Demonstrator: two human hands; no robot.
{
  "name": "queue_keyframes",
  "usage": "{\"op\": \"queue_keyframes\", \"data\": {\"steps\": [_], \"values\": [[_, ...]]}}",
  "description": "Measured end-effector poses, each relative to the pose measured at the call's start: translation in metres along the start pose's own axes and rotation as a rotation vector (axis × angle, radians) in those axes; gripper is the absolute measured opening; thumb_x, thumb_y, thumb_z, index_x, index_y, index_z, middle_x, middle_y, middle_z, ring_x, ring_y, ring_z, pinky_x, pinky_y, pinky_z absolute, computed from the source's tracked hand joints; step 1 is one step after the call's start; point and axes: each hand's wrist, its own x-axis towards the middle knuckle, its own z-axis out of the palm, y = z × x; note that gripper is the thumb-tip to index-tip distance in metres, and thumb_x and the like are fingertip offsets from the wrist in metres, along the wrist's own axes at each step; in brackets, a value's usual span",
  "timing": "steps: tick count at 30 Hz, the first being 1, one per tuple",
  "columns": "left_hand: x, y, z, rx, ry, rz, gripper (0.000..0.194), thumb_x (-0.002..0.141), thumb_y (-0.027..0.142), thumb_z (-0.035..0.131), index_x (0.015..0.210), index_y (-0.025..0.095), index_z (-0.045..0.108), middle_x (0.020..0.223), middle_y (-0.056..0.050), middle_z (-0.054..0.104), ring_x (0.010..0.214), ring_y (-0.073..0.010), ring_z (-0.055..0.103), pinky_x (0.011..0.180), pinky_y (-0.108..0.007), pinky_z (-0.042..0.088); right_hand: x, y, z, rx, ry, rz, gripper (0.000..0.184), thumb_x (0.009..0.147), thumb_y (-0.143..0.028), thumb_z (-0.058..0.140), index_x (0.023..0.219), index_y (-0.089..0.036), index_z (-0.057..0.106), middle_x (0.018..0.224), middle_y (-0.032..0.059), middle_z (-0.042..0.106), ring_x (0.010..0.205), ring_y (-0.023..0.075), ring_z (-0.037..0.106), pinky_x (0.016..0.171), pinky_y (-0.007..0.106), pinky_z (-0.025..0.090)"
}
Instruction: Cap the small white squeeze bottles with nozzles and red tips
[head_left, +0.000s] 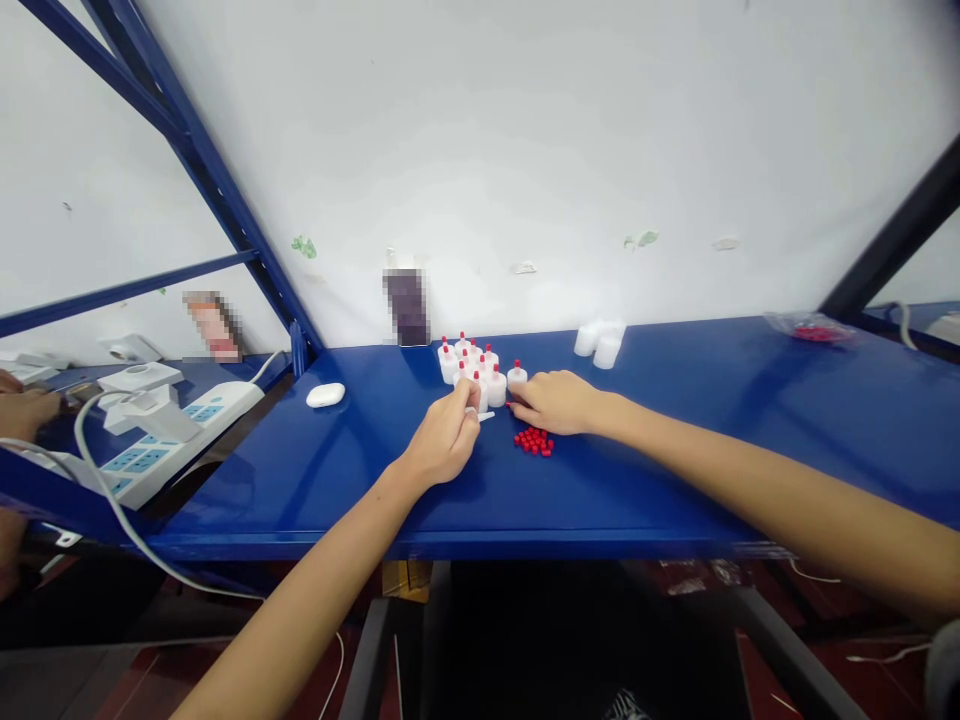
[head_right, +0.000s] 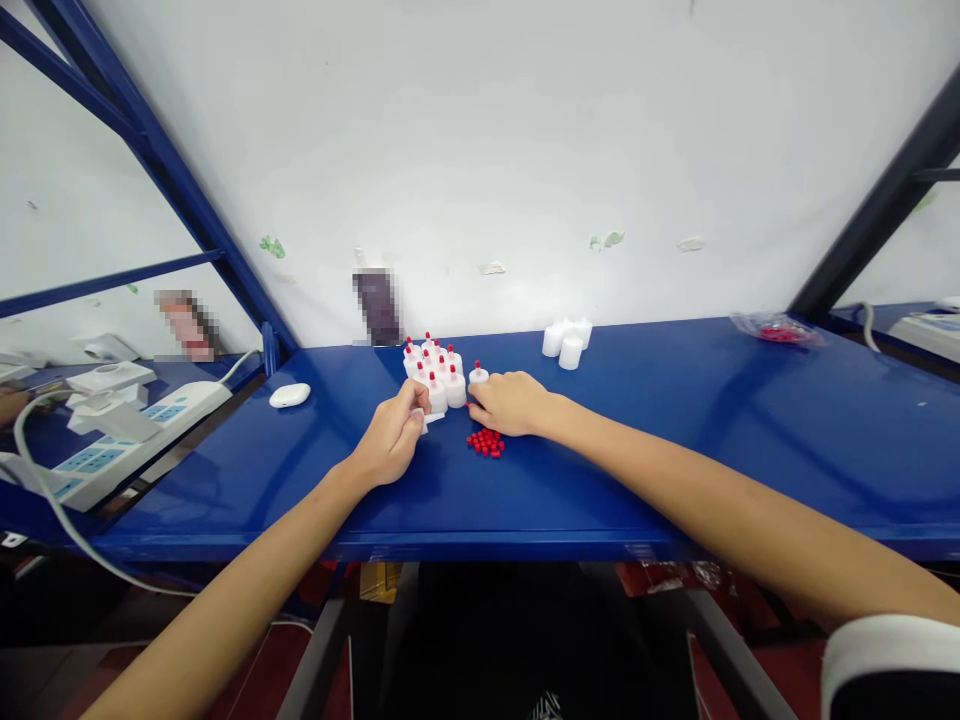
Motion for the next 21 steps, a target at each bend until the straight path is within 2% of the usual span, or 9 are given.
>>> {"op": "queue_keyframes", "data": {"steps": [3, 8, 12, 17, 21], "values": [[0.0, 0.0, 0.0, 0.0, -0.004, -0.001, 0.007, 0.093, 0.02, 0.032, 0.091, 0.021, 0.039, 0.074, 0.002, 0.047, 0.063, -0.016, 0.045, 0.065, -0.031, 0.034, 0.001, 0.0, 0.002, 0.039, 0.048, 0.001, 0.034, 0.099, -0.043, 0.04, 0.114, -0.018, 0.059, 0.103, 0.0136, 0.072, 0.088, 0.029, 0.07, 0.067, 0.034, 0.044], [0.0, 0.0, -0.001, -0.003, -0.006, 0.006, 0.006, 0.093, 0.019, 0.032, 0.092, 0.021, 0.038, 0.075, 0.002, 0.048, 0.063, -0.0152, 0.044, 0.065, -0.031, 0.034, 0.002, 0.004, 0.003, 0.122, 0.068, -0.068, 0.018, 0.098, -0.03, 0.044, 0.105, -0.021, 0.058, 0.111, 0.0091, 0.069, 0.094, 0.024, 0.067, 0.068, 0.03, 0.041], [-0.001, -0.001, 0.001, -0.027, 0.027, 0.027, 0.008, 0.095, 0.02, 0.032, 0.093, 0.021, 0.039, 0.077, 0.002, 0.048, 0.063, -0.014, 0.043, 0.064, -0.03, 0.035, -0.005, -0.001, -0.008, 0.293, 0.143, -0.036, 0.021, 0.101, -0.03, 0.035, 0.096, -0.019, 0.053, 0.095, 0.008, 0.066, 0.08, 0.0197, 0.062, 0.067, 0.03, 0.038], [-0.003, -0.005, 0.006, -0.102, 0.126, 0.073, 0.011, 0.099, 0.026, 0.03, 0.098, 0.021, 0.039, 0.084, 0.0, 0.052, 0.065, -0.0136, 0.045, 0.064, -0.029, 0.037, -0.018, -0.021, -0.02, 0.601, 0.242, -0.193, 0.026, 0.103, -0.033, 0.028, 0.089, -0.021, 0.046, 0.078, 0.0013, 0.054, 0.068, 0.0156, 0.047, 0.066, 0.029, 0.035], [-0.003, -0.005, 0.007, -0.103, 0.241, 0.113, 0.014, 0.099, 0.029, 0.028, 0.099, 0.021, 0.04, 0.086, -0.002, 0.053, 0.072, -0.0149, 0.049, 0.067, -0.029, 0.039, -0.022, -0.027, -0.02, 0.702, 0.294, -0.215, 0.025, 0.103, -0.032, 0.028, 0.084, -0.022, 0.041, 0.074, -0.0009, 0.047, 0.066, 0.0148, 0.042, 0.065, 0.028, 0.033]]}}
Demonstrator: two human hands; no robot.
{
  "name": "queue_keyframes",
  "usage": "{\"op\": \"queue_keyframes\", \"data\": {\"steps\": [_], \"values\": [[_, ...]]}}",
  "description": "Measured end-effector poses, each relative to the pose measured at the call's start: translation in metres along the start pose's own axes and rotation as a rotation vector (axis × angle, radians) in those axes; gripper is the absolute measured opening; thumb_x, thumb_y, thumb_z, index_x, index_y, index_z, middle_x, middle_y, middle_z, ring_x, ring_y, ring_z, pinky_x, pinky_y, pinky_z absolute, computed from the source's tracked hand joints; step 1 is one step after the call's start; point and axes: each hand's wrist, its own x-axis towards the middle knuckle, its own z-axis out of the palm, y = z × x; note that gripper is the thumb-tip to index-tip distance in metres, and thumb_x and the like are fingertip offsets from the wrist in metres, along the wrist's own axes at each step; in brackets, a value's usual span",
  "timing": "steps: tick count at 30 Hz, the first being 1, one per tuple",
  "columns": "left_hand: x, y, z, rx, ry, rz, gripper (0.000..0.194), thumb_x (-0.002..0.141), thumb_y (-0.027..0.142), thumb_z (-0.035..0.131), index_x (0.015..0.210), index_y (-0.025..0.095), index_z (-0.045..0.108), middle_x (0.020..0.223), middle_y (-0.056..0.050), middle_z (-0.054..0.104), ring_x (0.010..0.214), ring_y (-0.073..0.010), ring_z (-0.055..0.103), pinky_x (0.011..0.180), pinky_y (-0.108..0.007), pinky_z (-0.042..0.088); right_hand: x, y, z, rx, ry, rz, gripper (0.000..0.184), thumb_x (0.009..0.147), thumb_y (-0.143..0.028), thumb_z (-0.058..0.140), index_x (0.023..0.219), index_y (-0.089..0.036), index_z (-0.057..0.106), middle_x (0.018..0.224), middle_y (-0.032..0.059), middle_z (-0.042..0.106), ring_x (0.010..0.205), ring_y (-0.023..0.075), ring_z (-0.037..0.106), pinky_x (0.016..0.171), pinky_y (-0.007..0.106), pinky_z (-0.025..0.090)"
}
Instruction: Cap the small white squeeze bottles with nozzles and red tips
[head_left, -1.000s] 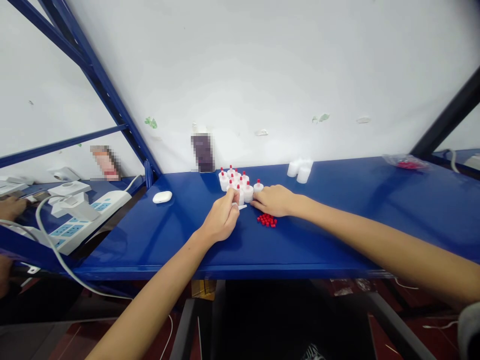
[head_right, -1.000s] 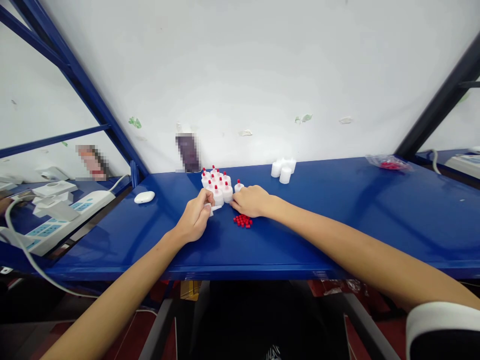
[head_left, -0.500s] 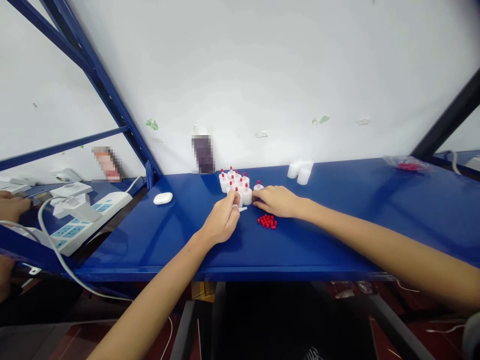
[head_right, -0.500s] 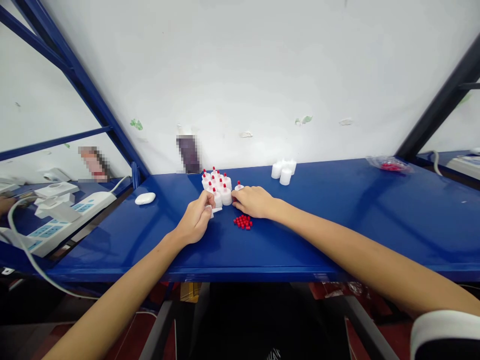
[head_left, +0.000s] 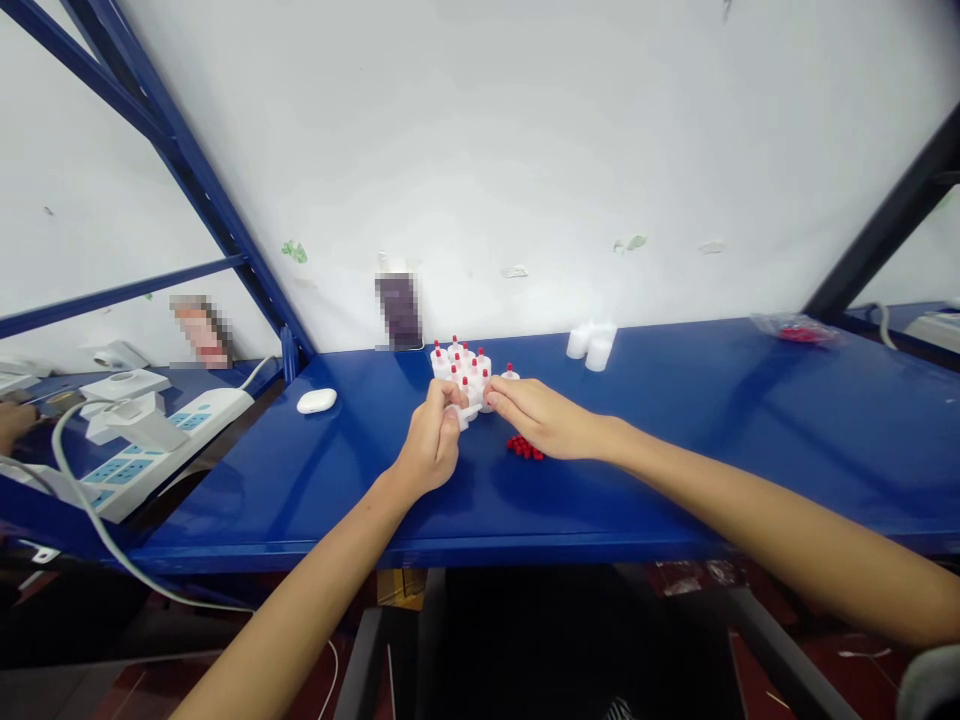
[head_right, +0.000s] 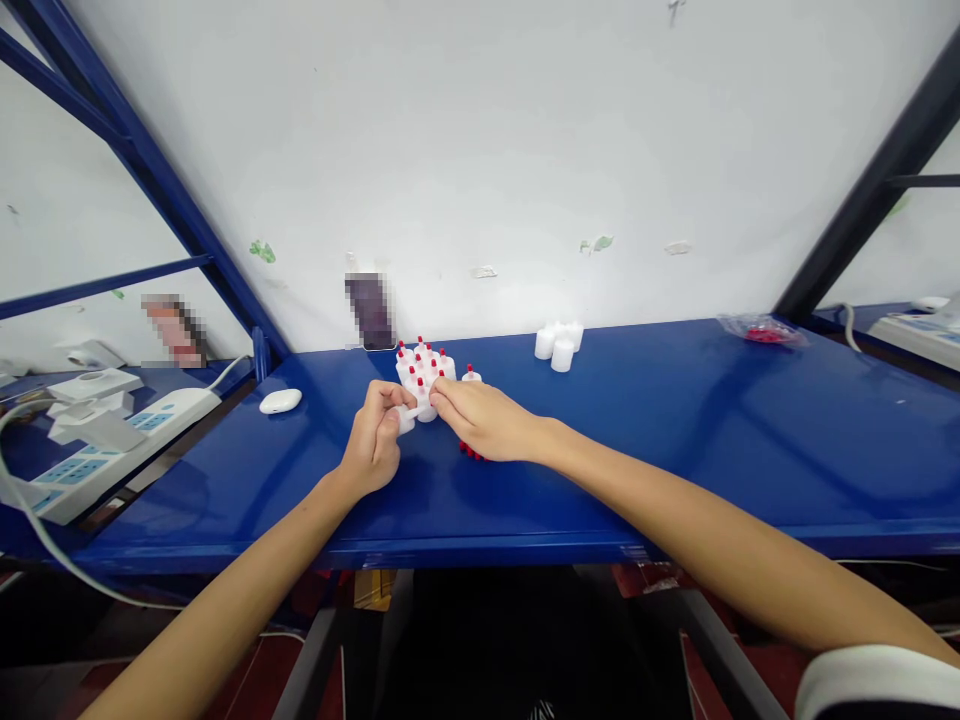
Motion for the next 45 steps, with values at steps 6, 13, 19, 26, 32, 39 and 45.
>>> {"op": "queue_keyframes", "data": {"steps": [6, 13, 19, 26, 32, 39, 45], "values": [[0.0, 0.001, 0.001, 0.019, 0.01, 0.029, 0.016, 0.1, 0.03, 0.028, 0.096, 0.021, 0.04, 0.084, -0.001, 0.054, 0.073, -0.0147, 0.052, 0.068, -0.029, 0.042, 0.002, 0.001, 0.002, 0.137, 0.027, -0.022, 0.026, 0.103, -0.032, 0.034, 0.081, -0.021, 0.042, 0.071, -0.0025, 0.048, 0.063, 0.0133, 0.042, 0.064, 0.027, 0.031], [-0.002, 0.003, 0.01, 0.144, 0.245, 0.041, 0.011, 0.1, 0.03, 0.034, 0.097, 0.021, 0.04, 0.075, 0.002, 0.056, 0.059, -0.0112, 0.052, 0.058, -0.025, 0.042, 0.005, -0.016, 0.03, 0.162, 0.213, 0.062, 0.033, 0.103, -0.034, 0.03, 0.076, -0.022, 0.042, 0.07, -0.0007, 0.052, 0.062, 0.0141, 0.044, 0.063, 0.028, 0.032], [-0.003, 0.004, 0.013, 0.215, 0.507, 0.079, 0.019, 0.101, 0.025, 0.029, 0.092, 0.021, 0.046, 0.069, 0.002, 0.055, 0.053, -0.011, 0.05, 0.054, -0.025, 0.041, 0.013, -0.042, 0.052, 0.206, 0.348, 0.12, 0.034, 0.104, -0.035, 0.027, 0.075, -0.022, 0.04, 0.07, 0.0004, 0.054, 0.063, 0.0144, 0.046, 0.062, 0.028, 0.033], [0.002, -0.004, 0.002, 0.13, 0.215, 0.063, 0.028, 0.102, 0.038, 0.033, 0.117, 0.019, 0.047, 0.095, -0.005, 0.067, 0.068, -0.0126, 0.057, 0.067, -0.027, 0.047, 0.025, 0.005, -0.041, -0.252, 0.283, 0.177, 0.045, 0.103, -0.038, 0.027, 0.071, -0.018, 0.051, 0.067, 0.0032, 0.057, 0.062, 0.0142, 0.049, 0.064, 0.029, 0.033], [0.007, 0.003, 0.0, 0.25, -0.171, 0.117, 0.039, 0.102, 0.031, 0.024, 0.086, 0.018, 0.057, 0.071, -0.002, 0.063, 0.064, -0.0142, 0.058, 0.067, -0.028, 0.043, 0.058, 0.043, -0.072, -0.63, -0.121, 0.394, 0.048, 0.099, -0.034, 0.03, 0.093, -0.008, 0.07, 0.097, 0.0214, 0.07, 0.085, 0.0268, 0.065, 0.068, 0.034, 0.041], [0.006, 0.004, -0.005, 0.342, -0.321, 0.09, 0.039, 0.101, 0.031, 0.027, 0.08, 0.019, 0.057, 0.064, -0.001, 0.059, 0.057, -0.0141, 0.055, 0.062, -0.027, 0.04, 0.067, 0.044, -0.054, -0.568, -0.288, 0.427, 0.059, 0.101, -0.048, 0.028, 0.106, -0.007, 0.07, 0.105, 0.022, 0.071, 0.091, 0.0271, 0.068, 0.074, 0.033, 0.047], [0.008, 0.007, 0.003, 0.315, -0.383, 0.114, 0.037, 0.101, 0.03, 0.028, 0.08, 0.019, 0.056, 0.068, -0.001, 0.06, 0.062, -0.0145, 0.057, 0.064, -0.027, 0.041, 0.01, 0.072, -0.102, -0.657, -0.006, 0.557, 0.052, 0.1, -0.044, 0.03, 0.115, -0.009, 0.064, 0.105, 0.0209, 0.069, 0.095, 0.0314, 0.064, 0.078, 0.038, 0.046]]}}
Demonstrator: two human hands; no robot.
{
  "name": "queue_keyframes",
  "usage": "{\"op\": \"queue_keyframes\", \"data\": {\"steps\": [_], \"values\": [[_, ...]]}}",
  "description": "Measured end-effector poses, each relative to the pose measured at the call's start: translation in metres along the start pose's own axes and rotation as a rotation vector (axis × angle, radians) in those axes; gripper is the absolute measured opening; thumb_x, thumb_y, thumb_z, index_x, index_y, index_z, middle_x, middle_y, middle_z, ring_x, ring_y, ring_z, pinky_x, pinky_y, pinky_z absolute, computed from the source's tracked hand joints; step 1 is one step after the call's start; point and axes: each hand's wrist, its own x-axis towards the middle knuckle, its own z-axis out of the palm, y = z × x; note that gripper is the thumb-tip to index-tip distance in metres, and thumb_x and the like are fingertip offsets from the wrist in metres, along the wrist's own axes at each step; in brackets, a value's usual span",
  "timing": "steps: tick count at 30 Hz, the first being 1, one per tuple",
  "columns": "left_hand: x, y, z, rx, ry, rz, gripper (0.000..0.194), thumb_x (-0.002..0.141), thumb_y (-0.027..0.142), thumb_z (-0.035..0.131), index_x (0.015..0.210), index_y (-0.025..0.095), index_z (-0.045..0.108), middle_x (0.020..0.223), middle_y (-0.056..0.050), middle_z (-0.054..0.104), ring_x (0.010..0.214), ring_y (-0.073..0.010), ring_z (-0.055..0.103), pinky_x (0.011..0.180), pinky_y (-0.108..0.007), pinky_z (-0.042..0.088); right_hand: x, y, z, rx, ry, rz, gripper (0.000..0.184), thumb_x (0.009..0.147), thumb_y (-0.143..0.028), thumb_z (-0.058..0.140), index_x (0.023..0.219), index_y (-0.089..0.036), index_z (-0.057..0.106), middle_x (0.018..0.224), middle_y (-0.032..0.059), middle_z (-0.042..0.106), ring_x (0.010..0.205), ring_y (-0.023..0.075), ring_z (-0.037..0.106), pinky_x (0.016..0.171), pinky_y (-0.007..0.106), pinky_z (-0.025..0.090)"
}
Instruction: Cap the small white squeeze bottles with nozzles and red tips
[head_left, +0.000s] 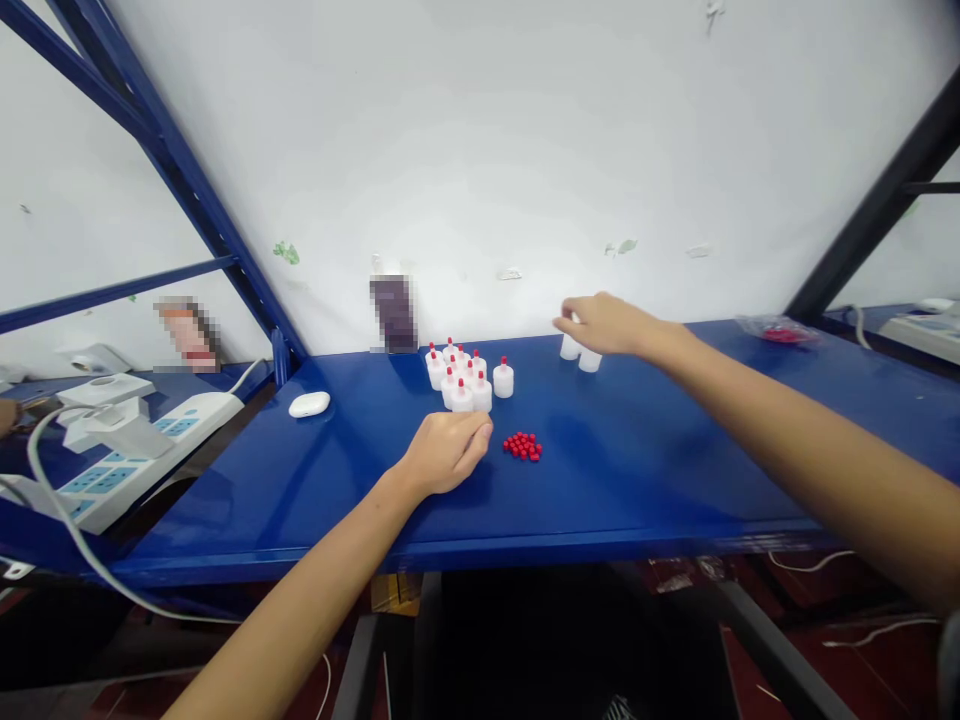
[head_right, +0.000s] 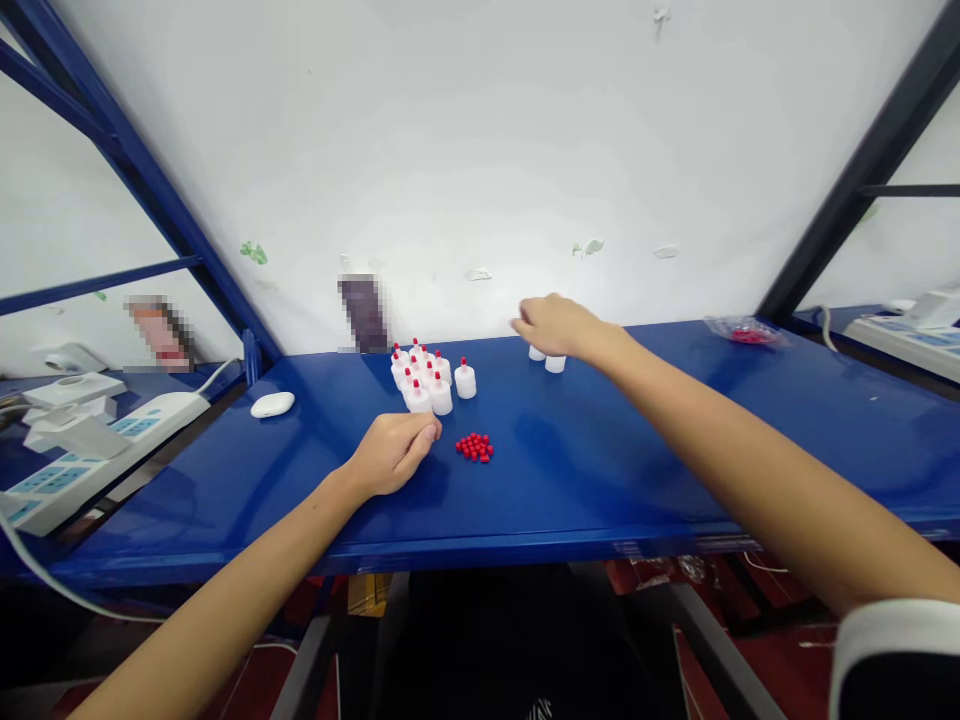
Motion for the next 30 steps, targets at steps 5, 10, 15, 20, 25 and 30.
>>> {"op": "queue_keyframes", "data": {"steps": [5, 10, 15, 20, 25, 30], "values": [[0.004, 0.004, 0.004, -0.038, 0.03, 0.004, 0.031, 0.101, 0.027, 0.029, 0.093, 0.019, 0.058, 0.077, -0.002, 0.064, 0.067, -0.0143, 0.058, 0.066, -0.027, 0.042, -0.038, 0.041, 0.038, -0.058, -0.004, 0.008, 0.048, 0.098, -0.04, 0.034, 0.135, -0.017, 0.053, 0.115, 0.0189, 0.06, 0.097, 0.0312, 0.064, 0.081, 0.039, 0.046], [-0.001, 0.0, 0.003, -0.098, 0.129, -0.059, 0.025, 0.101, 0.023, 0.031, 0.11, 0.019, 0.054, 0.085, -0.003, 0.063, 0.068, -0.0136, 0.056, 0.068, -0.027, 0.043, -0.053, 0.043, 0.061, 0.023, 0.074, -0.005, 0.052, 0.096, -0.048, 0.037, 0.136, -0.017, 0.048, 0.115, 0.0181, 0.056, 0.097, 0.031, 0.062, 0.084, 0.041, 0.046], [0.0, 0.0, 0.005, -0.11, 0.158, -0.04, 0.023, 0.099, 0.02, 0.033, 0.106, 0.019, 0.055, 0.088, -0.003, 0.062, 0.072, -0.0137, 0.056, 0.07, -0.027, 0.044, -0.047, 0.038, 0.067, 0.073, 0.027, -0.04, 0.049, 0.09, -0.041, 0.047, 0.132, -0.017, 0.052, 0.118, 0.0179, 0.058, 0.094, 0.0298, 0.063, 0.084, 0.041, 0.047], [0.001, 0.0, 0.005, -0.138, 0.404, 0.005, 0.023, 0.097, 0.018, 0.033, 0.1, 0.018, 0.056, 0.089, -0.005, 0.06, 0.077, -0.0155, 0.056, 0.072, -0.029, 0.046, -0.045, 0.005, 0.056, 0.431, 0.153, -0.14, 0.024, 0.085, -0.032, 0.055, 0.102, -0.017, 0.065, 0.101, 0.011, 0.068, 0.091, 0.0258, 0.063, 0.084, 0.039, 0.046], [0.003, -0.003, 0.007, -0.145, 0.761, 0.027, 0.021, 0.095, 0.025, 0.037, 0.1, 0.018, 0.057, 0.093, -0.007, 0.058, 0.074, -0.0165, 0.054, 0.067, -0.031, 0.046, -0.058, -0.075, 0.036, 1.221, 0.155, -0.065, 0.026, 0.082, -0.041, 0.065, 0.099, -0.022, 0.061, 0.081, 0.0021, 0.066, 0.069, 0.0177, 0.061, 0.068, 0.034, 0.05], [0.003, -0.004, 0.006, -0.117, 0.852, 0.046, 0.021, 0.093, 0.027, 0.038, 0.095, 0.018, 0.057, 0.089, -0.005, 0.055, 0.074, -0.0169, 0.052, 0.066, -0.032, 0.045, -0.067, -0.154, 0.047, 1.769, -0.054, -0.095, 0.035, 0.079, -0.041, 0.069, 0.104, -0.023, 0.052, 0.086, -0.0011, 0.06, 0.079, 0.015, 0.06, 0.071, 0.03, 0.053]]}}
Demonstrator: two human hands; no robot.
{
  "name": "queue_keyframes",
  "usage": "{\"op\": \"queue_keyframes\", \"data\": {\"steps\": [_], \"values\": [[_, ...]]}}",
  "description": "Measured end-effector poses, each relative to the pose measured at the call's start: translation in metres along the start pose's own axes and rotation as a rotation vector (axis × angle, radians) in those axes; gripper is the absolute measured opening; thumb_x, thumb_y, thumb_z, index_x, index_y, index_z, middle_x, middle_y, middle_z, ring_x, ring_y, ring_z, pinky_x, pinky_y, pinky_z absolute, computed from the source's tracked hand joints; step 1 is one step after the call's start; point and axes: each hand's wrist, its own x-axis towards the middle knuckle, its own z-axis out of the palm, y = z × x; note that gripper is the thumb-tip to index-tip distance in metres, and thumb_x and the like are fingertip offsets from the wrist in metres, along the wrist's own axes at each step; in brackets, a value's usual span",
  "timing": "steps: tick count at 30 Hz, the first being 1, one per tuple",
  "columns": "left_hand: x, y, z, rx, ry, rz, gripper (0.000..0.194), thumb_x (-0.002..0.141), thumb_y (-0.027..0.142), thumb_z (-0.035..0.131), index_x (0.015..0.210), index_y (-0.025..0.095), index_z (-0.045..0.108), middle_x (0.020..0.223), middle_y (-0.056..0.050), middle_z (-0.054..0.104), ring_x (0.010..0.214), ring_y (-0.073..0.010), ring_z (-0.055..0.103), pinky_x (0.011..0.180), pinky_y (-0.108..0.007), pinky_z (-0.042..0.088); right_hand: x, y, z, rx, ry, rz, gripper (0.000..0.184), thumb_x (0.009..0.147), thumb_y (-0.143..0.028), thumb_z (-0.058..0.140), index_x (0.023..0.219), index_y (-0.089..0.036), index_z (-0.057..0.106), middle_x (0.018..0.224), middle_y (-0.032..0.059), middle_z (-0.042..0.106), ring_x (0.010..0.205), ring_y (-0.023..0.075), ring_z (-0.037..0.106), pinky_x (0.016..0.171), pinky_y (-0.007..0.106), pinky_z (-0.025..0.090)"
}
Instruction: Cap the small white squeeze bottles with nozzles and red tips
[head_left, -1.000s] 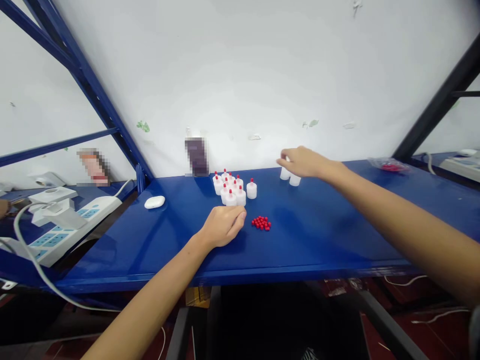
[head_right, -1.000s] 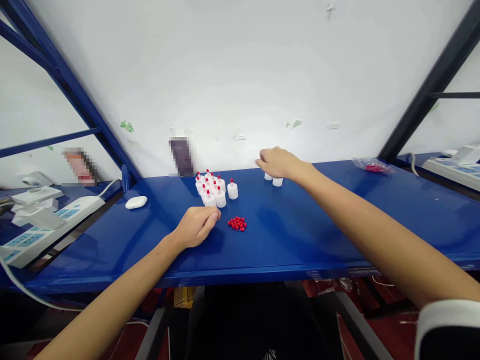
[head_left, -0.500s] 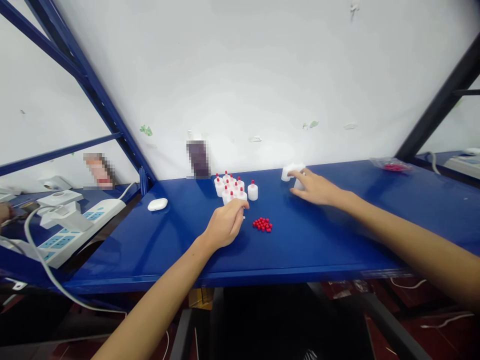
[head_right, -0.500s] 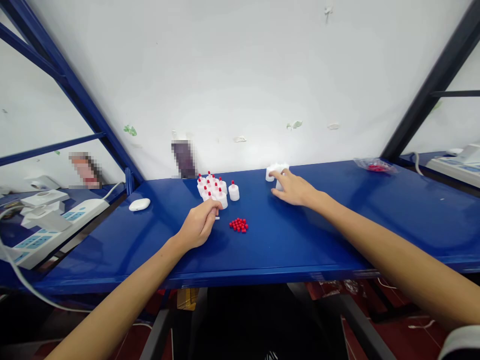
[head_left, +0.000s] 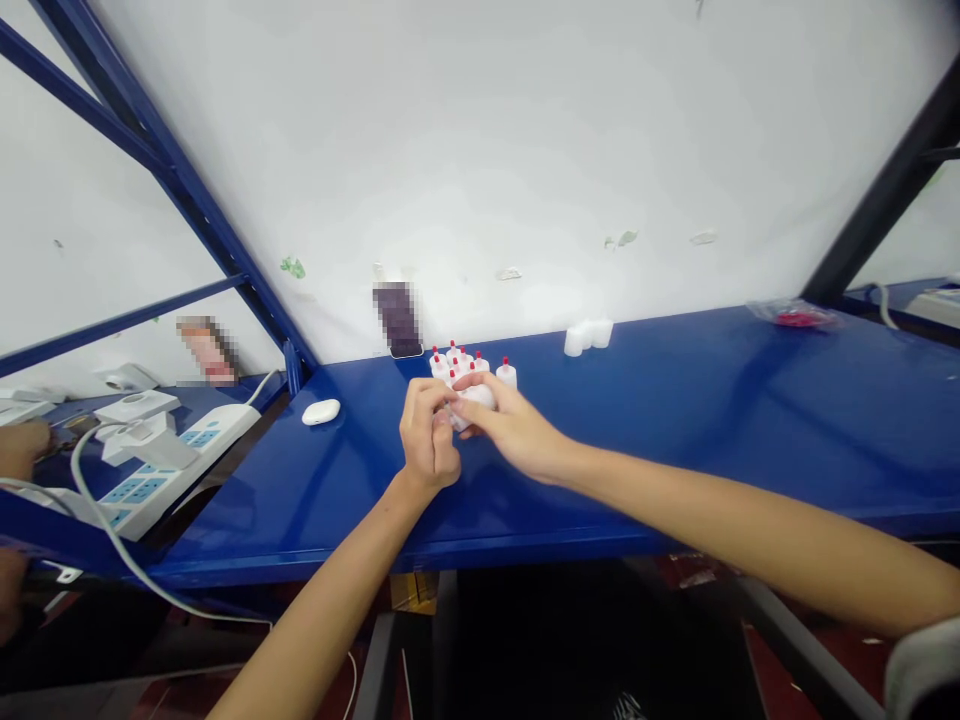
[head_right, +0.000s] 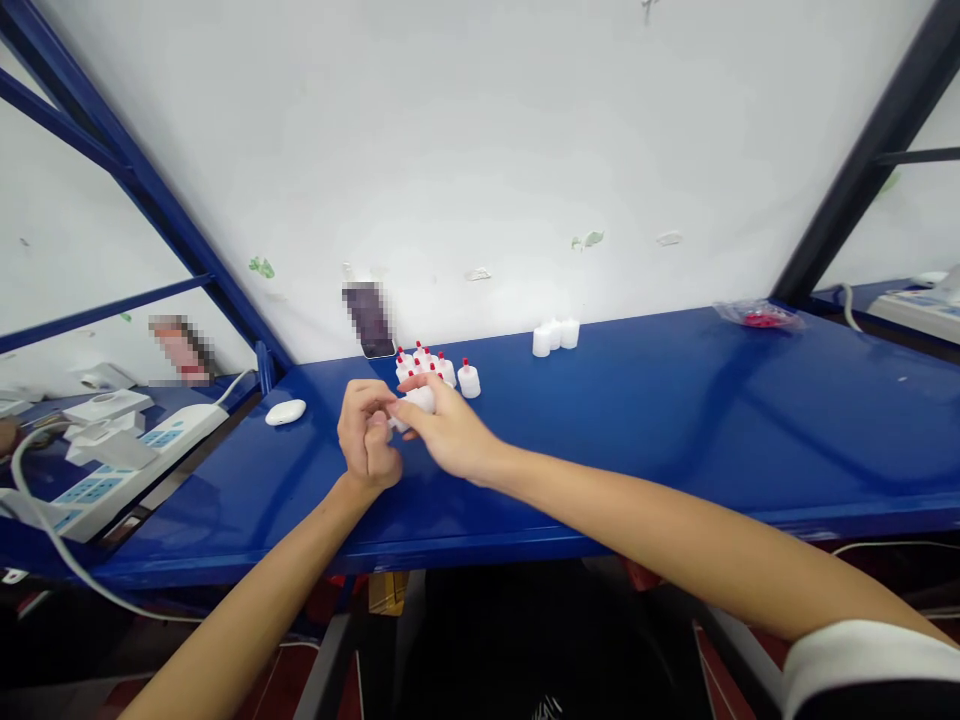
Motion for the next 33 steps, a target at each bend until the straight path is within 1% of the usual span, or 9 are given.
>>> {"op": "queue_keyframes", "data": {"steps": [3, 8, 14, 17, 20, 23, 28, 31, 33], "values": [[0.003, 0.0, -0.004, 0.041, 0.009, 0.018, 0.02, 0.091, 0.026, 0.04, 0.091, 0.018, 0.059, 0.086, -0.005, 0.055, 0.076, -0.0179, 0.052, 0.065, -0.031, 0.044, -0.001, 0.008, 0.015, 0.009, -0.005, -0.016, 0.029, 0.083, -0.038, 0.066, 0.103, -0.023, 0.05, 0.082, -0.0031, 0.056, 0.077, 0.0141, 0.057, 0.071, 0.03, 0.052], [0.005, -0.001, -0.006, 0.097, -0.019, 0.086, 0.023, 0.091, 0.023, 0.039, 0.091, 0.017, 0.061, 0.086, -0.006, 0.057, 0.078, -0.0189, 0.054, 0.069, -0.033, 0.046, -0.004, 0.004, 0.013, -0.036, -0.01, -0.062, 0.022, 0.088, -0.032, 0.06, 0.105, -0.024, 0.049, 0.079, -0.0039, 0.054, 0.074, 0.0137, 0.055, 0.074, 0.031, 0.051], [0.008, 0.002, -0.006, 0.111, 0.01, 0.069, 0.029, 0.092, 0.033, 0.039, 0.099, 0.016, 0.061, 0.091, -0.008, 0.055, 0.08, -0.0201, 0.054, 0.064, -0.033, 0.046, -0.005, 0.001, 0.022, 0.067, -0.003, 0.024, 0.023, 0.088, -0.023, 0.056, 0.111, -0.024, 0.05, 0.086, -0.0015, 0.059, 0.083, 0.0154, 0.059, 0.08, 0.031, 0.051], [0.011, 0.004, -0.009, 0.11, -0.012, 0.068, 0.03, 0.09, 0.04, 0.045, 0.097, 0.017, 0.061, 0.091, -0.008, 0.058, 0.081, -0.0204, 0.056, 0.065, -0.034, 0.049, -0.005, -0.002, 0.026, 0.188, -0.029, 0.102, 0.024, 0.093, -0.033, 0.053, 0.115, -0.024, 0.052, 0.107, 0.0027, 0.062, 0.099, 0.0175, 0.06, 0.082, 0.03, 0.051], [0.014, 0.008, -0.011, 0.111, -0.114, 0.115, 0.021, 0.085, 0.032, 0.059, 0.101, 0.018, 0.063, 0.1, -0.009, 0.066, 0.093, -0.0219, 0.063, 0.08, -0.038, 0.054, -0.003, -0.011, 0.022, 0.295, -0.042, 0.16, 0.033, 0.097, -0.046, 0.042, 0.118, -0.024, 0.054, 0.119, 0.0043, 0.061, 0.11, 0.0189, 0.058, 0.09, 0.031, 0.05], [0.015, 0.011, -0.01, 0.089, -0.181, 0.121, 0.025, 0.082, 0.021, 0.067, 0.107, 0.019, 0.065, 0.112, -0.009, 0.07, 0.102, -0.0213, 0.068, 0.089, -0.037, 0.057, -0.002, -0.021, 0.015, 0.297, -0.127, 0.166, 0.048, 0.099, -0.055, 0.032, 0.131, -0.025, 0.051, 0.127, 0.0041, 0.061, 0.118, 0.0195, 0.056, 0.103, 0.036, 0.044], [0.013, 0.01, -0.01, 0.014, -0.223, 0.085, 0.029, 0.079, 0.015, 0.072, 0.108, 0.019, 0.07, 0.11, -0.008, 0.074, 0.1, -0.0197, 0.071, 0.091, -0.033, 0.057, -0.005, -0.033, -0.009, 0.021, -0.306, 0.153, 0.069, 0.098, -0.066, 0.022, 0.152, -0.026, 0.031, 0.147, 0.0069, 0.05, 0.129, 0.0235, 0.05, 0.112, 0.046, 0.034], [0.012, 0.006, -0.013, -0.013, -0.237, -0.097, 0.024, 0.079, 0.019, 0.073, 0.102, 0.019, 0.073, 0.102, -0.006, 0.076, 0.094, -0.0193, 0.072, 0.09, -0.033, 0.057, -0.004, -0.037, -0.043, -0.451, -0.302, 0.045, 0.065, 0.097, -0.061, 0.036, 0.153, -0.028, 0.034, 0.146, 0.0096, 0.051, 0.123, 0.0278, 0.055, 0.108, 0.048, 0.037], [0.012, 0.002, -0.015, -0.059, -0.223, -0.293, 0.02, 0.08, 0.026, 0.074, 0.099, 0.018, 0.074, 0.098, -0.006, 0.077, 0.09, -0.02, 0.072, 0.088, -0.034, 0.058, -0.002, -0.037, -0.071, -0.834, -0.262, -0.046, 0.056, 0.095, -0.05, 0.049, 0.145, -0.026, 0.048, 0.125, 0.0102, 0.066, 0.105, 0.0285, 0.063, 0.1, 0.05, 0.043]]}}
